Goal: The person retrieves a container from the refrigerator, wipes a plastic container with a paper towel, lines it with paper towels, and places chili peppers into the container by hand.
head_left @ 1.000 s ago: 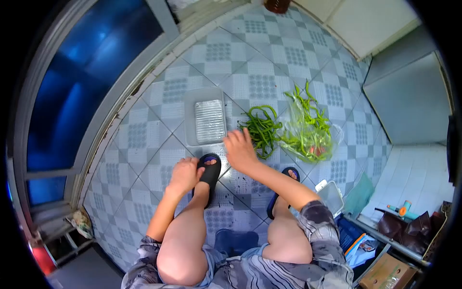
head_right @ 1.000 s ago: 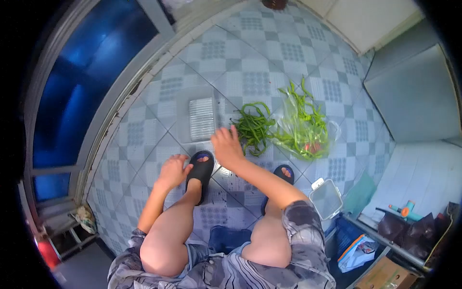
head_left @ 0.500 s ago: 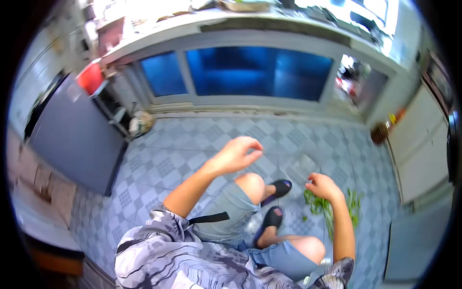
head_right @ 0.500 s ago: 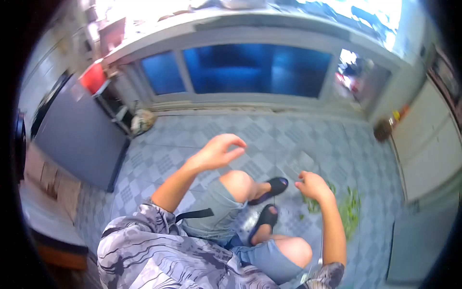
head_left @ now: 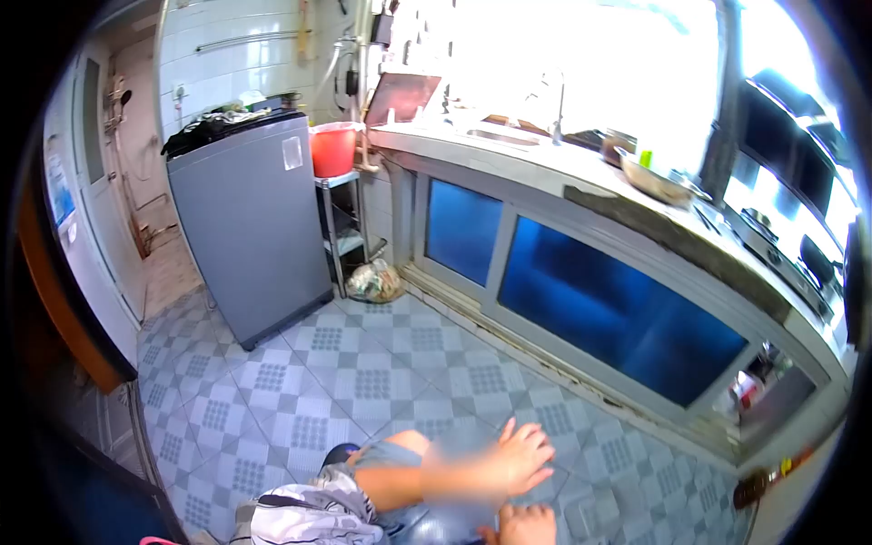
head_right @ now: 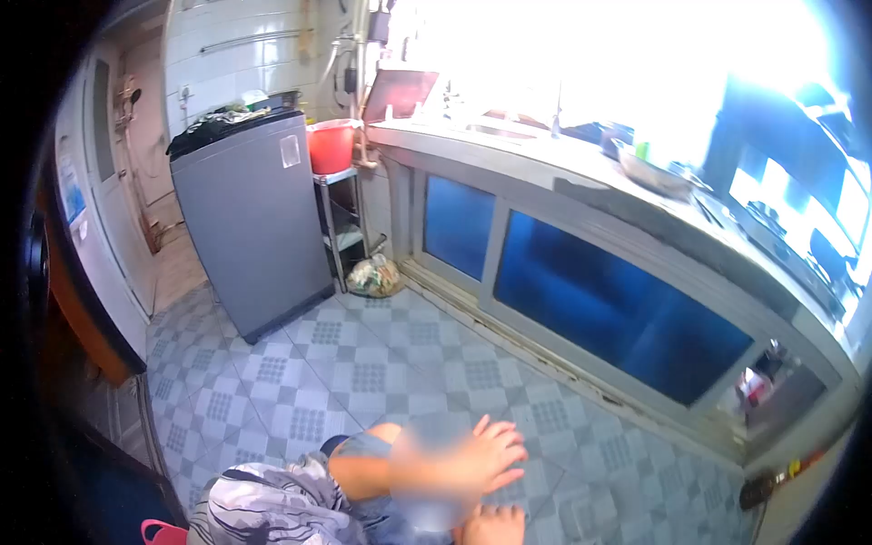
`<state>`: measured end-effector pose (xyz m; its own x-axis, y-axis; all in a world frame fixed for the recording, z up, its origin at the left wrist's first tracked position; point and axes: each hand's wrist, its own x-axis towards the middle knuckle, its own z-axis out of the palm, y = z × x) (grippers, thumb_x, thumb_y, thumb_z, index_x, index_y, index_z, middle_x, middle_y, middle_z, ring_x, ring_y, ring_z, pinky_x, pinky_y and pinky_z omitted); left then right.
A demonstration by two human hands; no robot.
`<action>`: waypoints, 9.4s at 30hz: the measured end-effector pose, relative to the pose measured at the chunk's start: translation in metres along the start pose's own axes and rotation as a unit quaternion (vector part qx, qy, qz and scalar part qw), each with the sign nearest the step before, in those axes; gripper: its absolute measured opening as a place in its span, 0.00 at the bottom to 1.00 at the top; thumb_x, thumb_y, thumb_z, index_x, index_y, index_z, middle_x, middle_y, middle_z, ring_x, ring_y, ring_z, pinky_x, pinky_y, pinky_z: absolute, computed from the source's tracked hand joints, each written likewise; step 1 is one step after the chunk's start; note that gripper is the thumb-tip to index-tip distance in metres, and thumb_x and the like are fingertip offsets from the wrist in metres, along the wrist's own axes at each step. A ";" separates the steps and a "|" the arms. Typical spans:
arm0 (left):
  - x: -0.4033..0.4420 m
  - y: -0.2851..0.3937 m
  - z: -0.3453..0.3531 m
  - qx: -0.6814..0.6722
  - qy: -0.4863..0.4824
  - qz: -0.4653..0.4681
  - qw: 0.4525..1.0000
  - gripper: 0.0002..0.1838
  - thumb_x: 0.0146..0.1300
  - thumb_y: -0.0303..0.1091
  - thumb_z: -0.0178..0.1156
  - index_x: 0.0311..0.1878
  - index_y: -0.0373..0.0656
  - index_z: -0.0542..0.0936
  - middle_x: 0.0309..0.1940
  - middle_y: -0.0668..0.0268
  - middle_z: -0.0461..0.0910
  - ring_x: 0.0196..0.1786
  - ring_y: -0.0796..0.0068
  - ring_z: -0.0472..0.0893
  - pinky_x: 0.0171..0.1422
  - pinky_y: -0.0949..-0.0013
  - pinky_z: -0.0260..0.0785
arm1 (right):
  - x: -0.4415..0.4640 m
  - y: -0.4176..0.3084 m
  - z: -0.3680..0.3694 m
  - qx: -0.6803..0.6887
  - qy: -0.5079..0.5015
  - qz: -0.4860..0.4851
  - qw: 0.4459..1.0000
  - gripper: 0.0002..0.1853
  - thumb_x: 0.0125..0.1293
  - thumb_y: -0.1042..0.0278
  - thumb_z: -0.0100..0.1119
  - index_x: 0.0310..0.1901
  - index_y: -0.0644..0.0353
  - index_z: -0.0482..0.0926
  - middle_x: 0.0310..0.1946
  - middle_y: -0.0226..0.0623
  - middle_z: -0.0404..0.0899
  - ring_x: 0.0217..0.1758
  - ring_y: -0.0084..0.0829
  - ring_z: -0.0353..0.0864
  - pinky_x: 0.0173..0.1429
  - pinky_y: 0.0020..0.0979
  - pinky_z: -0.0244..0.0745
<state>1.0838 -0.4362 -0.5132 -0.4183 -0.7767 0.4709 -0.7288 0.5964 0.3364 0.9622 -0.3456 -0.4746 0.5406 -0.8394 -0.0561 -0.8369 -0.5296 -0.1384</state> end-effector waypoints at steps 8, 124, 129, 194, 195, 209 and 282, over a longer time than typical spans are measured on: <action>-0.066 -0.191 0.084 0.222 -0.166 -0.218 0.936 0.11 0.51 0.29 0.54 0.35 0.32 0.78 0.33 0.48 0.75 0.40 0.51 0.73 0.50 0.42 0.60 | 0.162 0.021 0.092 0.041 -0.139 -0.094 0.985 0.22 0.50 0.53 0.58 0.46 0.52 0.73 0.40 0.38 0.79 0.47 0.41 0.77 0.54 0.45 0.67; 0.195 -0.413 -0.661 -0.747 -0.405 -0.231 0.474 0.18 0.62 0.31 0.58 0.55 0.37 0.71 0.49 0.64 0.76 0.51 0.72 0.75 0.57 0.63 0.67 | 0.432 -0.415 -0.477 0.640 0.499 0.343 0.473 0.12 0.63 0.64 0.58 0.39 0.65 0.80 0.29 0.26 0.78 0.31 0.15 0.73 0.36 0.20 0.68; 0.199 -0.286 -0.574 -0.661 -0.481 -0.269 0.510 0.12 0.62 0.30 0.59 0.47 0.36 0.76 0.42 0.65 0.80 0.44 0.75 0.79 0.51 0.70 0.71 | 0.302 -0.376 -0.438 0.604 0.583 0.409 0.358 0.12 0.63 0.63 0.59 0.39 0.65 0.80 0.28 0.25 0.78 0.29 0.14 0.72 0.35 0.20 0.67; -0.001 0.072 0.365 -0.241 -0.502 0.536 0.635 0.14 0.49 0.28 0.58 0.42 0.40 0.74 0.38 0.60 0.74 0.45 0.59 0.73 0.49 0.61 0.68 | -0.286 0.293 0.137 0.239 0.427 0.605 0.628 0.07 0.56 0.72 0.58 0.33 0.67 0.79 0.27 0.34 0.75 0.24 0.22 0.72 0.30 0.24 0.66; 0.013 0.070 0.359 -0.238 -0.454 0.529 0.676 0.18 0.48 0.27 0.58 0.46 0.40 0.73 0.42 0.58 0.73 0.48 0.58 0.72 0.52 0.60 0.67 | -0.286 0.295 0.130 0.238 0.426 0.598 0.635 0.07 0.56 0.72 0.58 0.33 0.67 0.79 0.27 0.34 0.75 0.24 0.22 0.72 0.30 0.24 0.66; 0.064 0.046 0.413 0.164 -0.388 0.533 0.734 0.24 0.57 0.34 0.52 0.58 0.35 0.68 0.60 0.48 0.64 0.66 0.45 0.59 0.68 0.52 0.53 | -0.279 0.302 0.105 0.241 0.437 0.565 0.658 0.05 0.57 0.75 0.57 0.32 0.68 0.79 0.25 0.31 0.73 0.23 0.19 0.67 0.26 0.23 0.61; 0.093 0.169 0.066 -0.148 0.080 0.660 0.733 0.12 0.42 0.31 0.57 0.33 0.37 0.74 0.29 0.57 0.77 0.32 0.66 0.79 0.36 0.70 0.73 | -0.231 0.063 -0.040 0.245 0.613 0.544 0.517 0.12 0.63 0.66 0.57 0.28 0.68 0.78 0.19 0.22 0.73 0.22 0.11 0.64 0.24 0.20 0.58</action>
<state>0.8859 -0.4206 -0.4667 -0.5670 0.5344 0.6269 0.4121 0.8430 -0.3459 0.7807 -0.1898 -0.4309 -0.9410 -0.2129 0.2630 -0.3023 0.1797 -0.9361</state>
